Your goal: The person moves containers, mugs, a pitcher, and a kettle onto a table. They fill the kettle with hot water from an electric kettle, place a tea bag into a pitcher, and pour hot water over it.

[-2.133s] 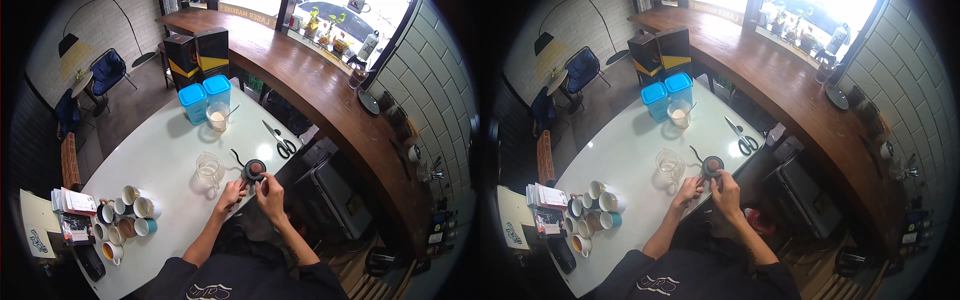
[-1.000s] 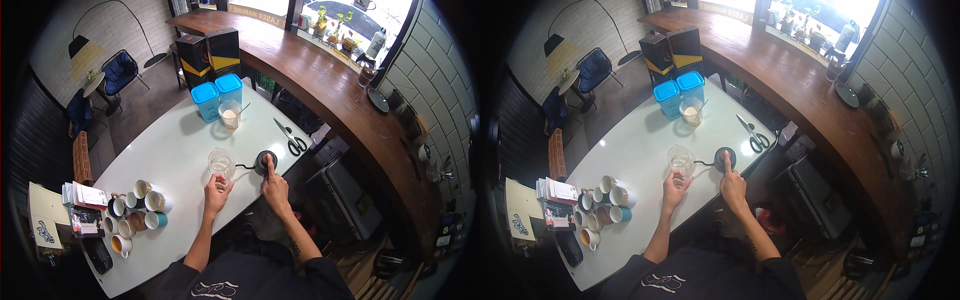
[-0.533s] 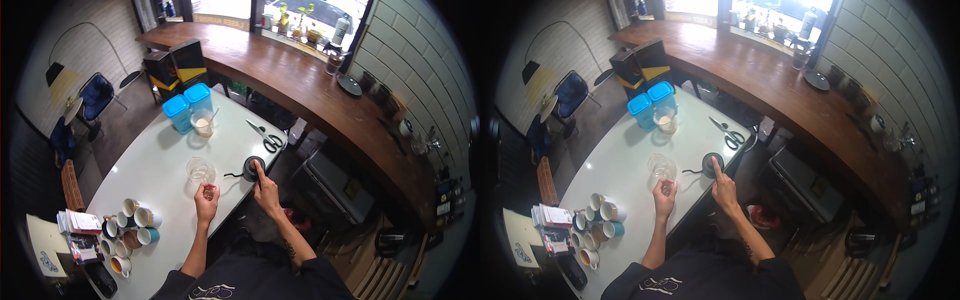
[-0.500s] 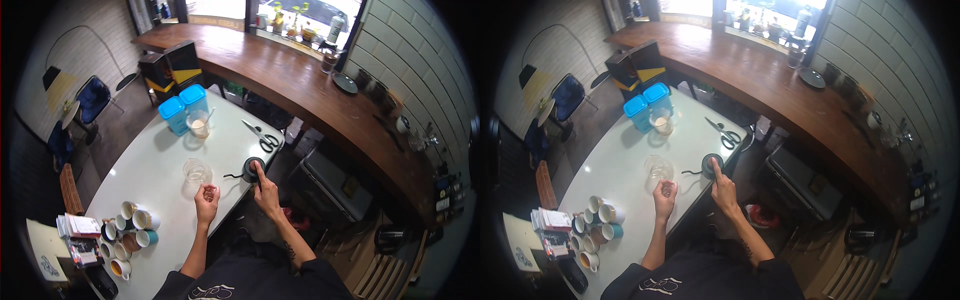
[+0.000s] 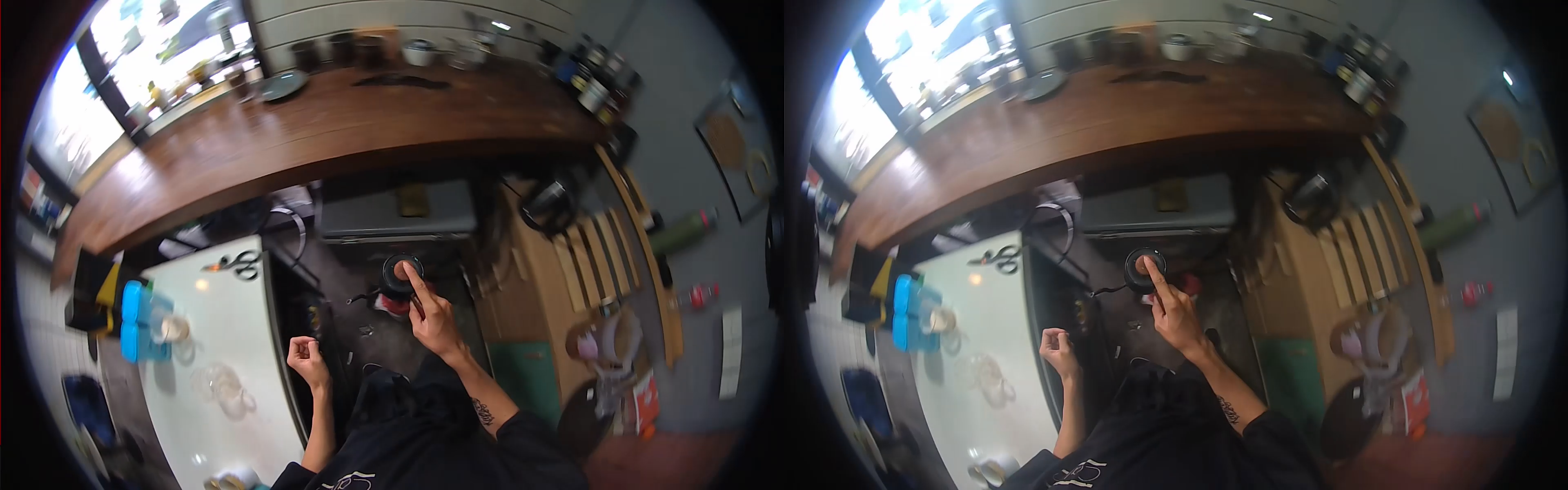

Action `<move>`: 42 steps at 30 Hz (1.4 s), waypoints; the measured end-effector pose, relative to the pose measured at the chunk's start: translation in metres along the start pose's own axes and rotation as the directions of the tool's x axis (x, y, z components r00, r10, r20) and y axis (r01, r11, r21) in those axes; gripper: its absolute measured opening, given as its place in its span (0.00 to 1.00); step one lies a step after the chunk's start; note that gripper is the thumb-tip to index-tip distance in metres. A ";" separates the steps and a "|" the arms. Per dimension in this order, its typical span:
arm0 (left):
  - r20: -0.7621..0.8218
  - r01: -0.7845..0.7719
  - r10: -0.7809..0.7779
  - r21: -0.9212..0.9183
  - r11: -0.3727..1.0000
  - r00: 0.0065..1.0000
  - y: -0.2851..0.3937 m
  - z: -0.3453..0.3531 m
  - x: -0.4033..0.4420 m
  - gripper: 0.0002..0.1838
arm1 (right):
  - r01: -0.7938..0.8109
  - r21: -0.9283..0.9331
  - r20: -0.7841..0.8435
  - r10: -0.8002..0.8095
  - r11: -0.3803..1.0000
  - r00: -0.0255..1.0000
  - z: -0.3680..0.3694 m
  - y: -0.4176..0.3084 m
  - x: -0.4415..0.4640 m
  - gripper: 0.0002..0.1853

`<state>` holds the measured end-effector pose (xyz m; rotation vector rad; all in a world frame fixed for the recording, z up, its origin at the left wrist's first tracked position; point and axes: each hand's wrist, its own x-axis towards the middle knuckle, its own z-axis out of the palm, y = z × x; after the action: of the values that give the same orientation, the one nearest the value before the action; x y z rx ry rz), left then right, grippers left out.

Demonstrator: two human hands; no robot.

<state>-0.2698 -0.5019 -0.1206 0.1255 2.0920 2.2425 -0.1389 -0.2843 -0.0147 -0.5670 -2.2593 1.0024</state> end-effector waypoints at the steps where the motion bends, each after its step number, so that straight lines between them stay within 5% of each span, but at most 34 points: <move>1: 0.099 0.012 -0.013 0.010 1.000 0.995 -0.008 0.009 -0.001 0.07 | -0.029 -0.006 -0.038 0.029 1.000 0.999 -0.018 0.007 -0.008 0.45; 5: 0.461 0.029 -0.048 0.047 0.998 0.886 -0.013 0.062 -0.006 0.04 | -0.131 -0.027 -0.203 0.123 0.991 0.972 -0.094 0.019 -0.042 0.44; 9: 0.634 0.095 -0.108 0.054 0.994 0.766 0.006 0.123 -0.035 0.02 | -0.282 -0.099 -0.343 0.233 0.954 0.910 -0.170 0.033 -0.080 0.41; 14: 0.769 0.136 -0.181 0.123 0.983 0.613 0.000 0.191 -0.099 0.02 | -0.469 -0.111 -0.431 0.383 0.876 0.817 -0.262 0.049 -0.140 0.41; 18: 0.859 0.140 -0.245 0.204 0.969 0.449 -0.003 0.249 -0.164 0.05 | -0.418 -0.236 -0.579 0.218 0.877 0.786 -0.333 0.056 -0.183 0.44; 21: 0.917 0.166 -0.264 0.223 0.961 0.299 -0.018 0.287 -0.211 0.03 | -0.598 -0.156 -0.602 0.404 0.786 0.688 -0.373 0.052 -0.223 0.45; 28: 0.961 0.119 -0.273 0.265 0.957 0.054 -0.017 0.356 -0.303 0.05 | -0.637 -0.109 -0.756 0.352 0.763 0.551 -0.427 0.056 -0.290 0.44; 33: 0.943 0.066 -0.278 0.294 0.954 -0.181 -0.014 0.386 -0.347 0.14 | -0.744 0.072 -0.790 0.493 0.665 0.365 -0.438 0.039 -0.331 0.41; 42: 0.742 -0.111 -0.352 0.355 0.928 -0.570 -0.032 0.409 -0.409 0.12 | -0.770 0.314 -0.868 0.496 0.556 0.004 -0.392 0.039 -0.428 0.39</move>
<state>0.1811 -0.1381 -0.1282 1.2663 0.8291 0.4306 0.4415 -0.3100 0.0179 -1.9034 -0.9375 0.4300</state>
